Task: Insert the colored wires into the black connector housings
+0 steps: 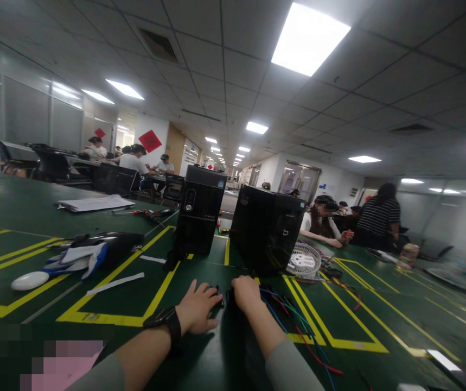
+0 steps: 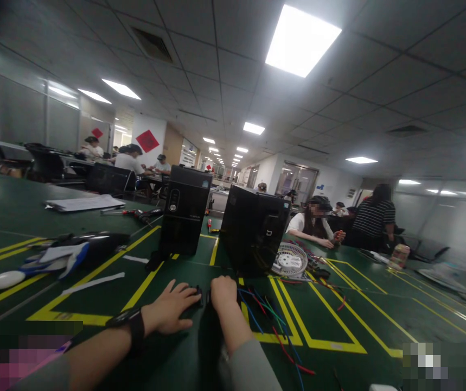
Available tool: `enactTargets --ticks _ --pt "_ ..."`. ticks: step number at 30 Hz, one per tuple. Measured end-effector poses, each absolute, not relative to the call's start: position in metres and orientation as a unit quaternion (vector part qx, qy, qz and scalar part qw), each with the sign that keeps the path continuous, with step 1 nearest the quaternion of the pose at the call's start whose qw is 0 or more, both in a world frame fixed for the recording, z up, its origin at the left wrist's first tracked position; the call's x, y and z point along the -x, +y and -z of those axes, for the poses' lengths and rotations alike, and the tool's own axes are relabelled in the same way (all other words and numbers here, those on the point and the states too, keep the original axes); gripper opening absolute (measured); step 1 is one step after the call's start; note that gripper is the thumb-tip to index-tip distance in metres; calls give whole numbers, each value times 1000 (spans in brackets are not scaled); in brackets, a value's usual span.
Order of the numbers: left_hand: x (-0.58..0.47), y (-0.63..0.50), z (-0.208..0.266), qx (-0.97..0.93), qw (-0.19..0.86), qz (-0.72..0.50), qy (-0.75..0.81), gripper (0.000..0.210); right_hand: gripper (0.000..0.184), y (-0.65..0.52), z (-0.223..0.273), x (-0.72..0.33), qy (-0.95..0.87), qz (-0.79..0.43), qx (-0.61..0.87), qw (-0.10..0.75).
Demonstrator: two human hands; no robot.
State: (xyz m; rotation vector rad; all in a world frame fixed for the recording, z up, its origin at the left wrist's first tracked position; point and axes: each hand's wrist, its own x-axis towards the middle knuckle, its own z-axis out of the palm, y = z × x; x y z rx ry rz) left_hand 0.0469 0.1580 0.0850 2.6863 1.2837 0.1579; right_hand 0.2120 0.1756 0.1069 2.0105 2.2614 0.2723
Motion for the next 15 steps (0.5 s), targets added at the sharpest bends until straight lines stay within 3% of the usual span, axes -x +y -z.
enactTargets --ticks 6,15 --pt "-42 166 -93 -901 86 -92 415 65 20 175 -104 -201 737 -115 -663 64" --pt "3 134 -149 -900 55 -171 396 33 18 163 -107 -195 727 -155 -668 32"
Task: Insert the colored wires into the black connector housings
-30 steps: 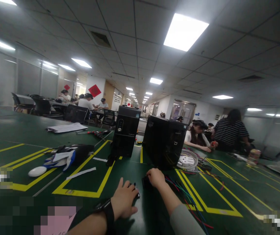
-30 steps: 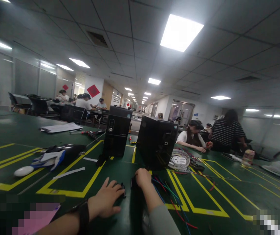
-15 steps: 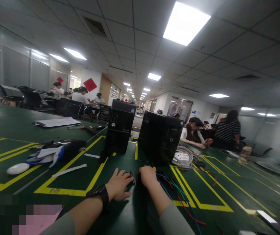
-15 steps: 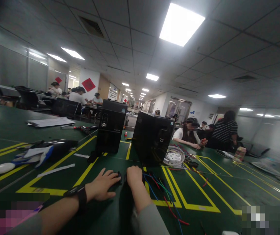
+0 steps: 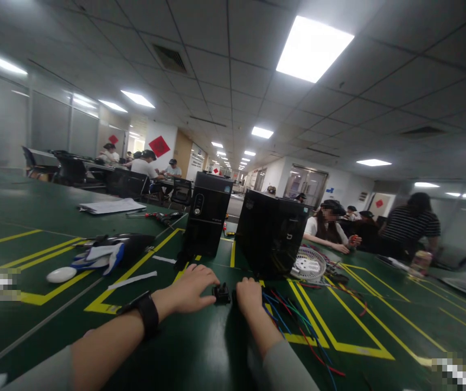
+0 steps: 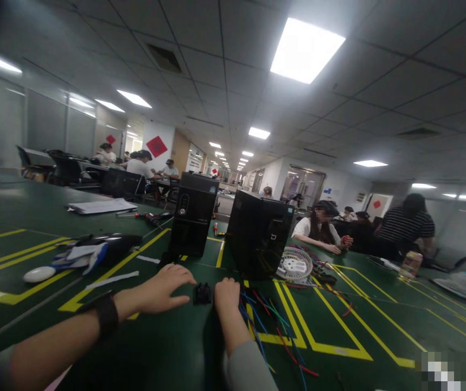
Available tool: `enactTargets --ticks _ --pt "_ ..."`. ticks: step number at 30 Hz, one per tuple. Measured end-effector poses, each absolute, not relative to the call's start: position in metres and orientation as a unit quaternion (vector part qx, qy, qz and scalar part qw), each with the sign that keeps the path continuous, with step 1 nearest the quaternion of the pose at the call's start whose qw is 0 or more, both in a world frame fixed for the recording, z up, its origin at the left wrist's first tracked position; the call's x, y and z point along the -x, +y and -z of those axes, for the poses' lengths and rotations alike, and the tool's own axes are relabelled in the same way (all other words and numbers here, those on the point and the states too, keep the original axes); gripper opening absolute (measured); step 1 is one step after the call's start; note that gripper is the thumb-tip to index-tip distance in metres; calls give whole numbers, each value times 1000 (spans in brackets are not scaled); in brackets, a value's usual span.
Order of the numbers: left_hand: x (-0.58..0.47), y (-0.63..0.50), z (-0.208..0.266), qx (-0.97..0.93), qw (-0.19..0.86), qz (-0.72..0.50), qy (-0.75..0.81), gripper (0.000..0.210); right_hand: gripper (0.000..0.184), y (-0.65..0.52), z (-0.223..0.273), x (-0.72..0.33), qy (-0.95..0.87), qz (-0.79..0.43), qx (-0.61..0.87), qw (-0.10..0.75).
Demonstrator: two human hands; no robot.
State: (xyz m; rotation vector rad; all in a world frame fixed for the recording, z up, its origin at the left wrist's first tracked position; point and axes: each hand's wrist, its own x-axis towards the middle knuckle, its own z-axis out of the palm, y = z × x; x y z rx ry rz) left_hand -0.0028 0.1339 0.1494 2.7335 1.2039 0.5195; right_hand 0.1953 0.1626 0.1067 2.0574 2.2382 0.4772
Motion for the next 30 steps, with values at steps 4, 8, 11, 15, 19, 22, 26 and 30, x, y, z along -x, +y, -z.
enactTargets --ticks 4,8,11,15,19,22,26,30 --pt "18 115 -170 -893 55 -199 399 29 15 142 -134 -203 719 -179 -671 -14" --pt "25 93 -174 -880 98 -210 415 32 17 102 -160 -211 720 -177 -669 -51" --pt "25 71 -162 -866 159 -205 427 38 27 58 -161 -209 744 -150 -648 -62" --pt "22 34 -135 -857 257 -137 426 71 32 0 -140 -193 781 -101 -614 -50" --pt "16 0 -111 -852 277 -104 431 92 30 -36 -118 -174 800 -32 -599 -15" --pt "9 -15 -97 -851 250 -116 448 84 32 -48 -108 -166 793 1 -609 -5" --pt "-3 -19 -78 -852 216 -152 451 47 33 -53 -95 -163 774 4 -633 -19" --pt "-14 -18 -59 -851 206 -188 445 54 33 -57 -87 -162 775 20 -631 -43"
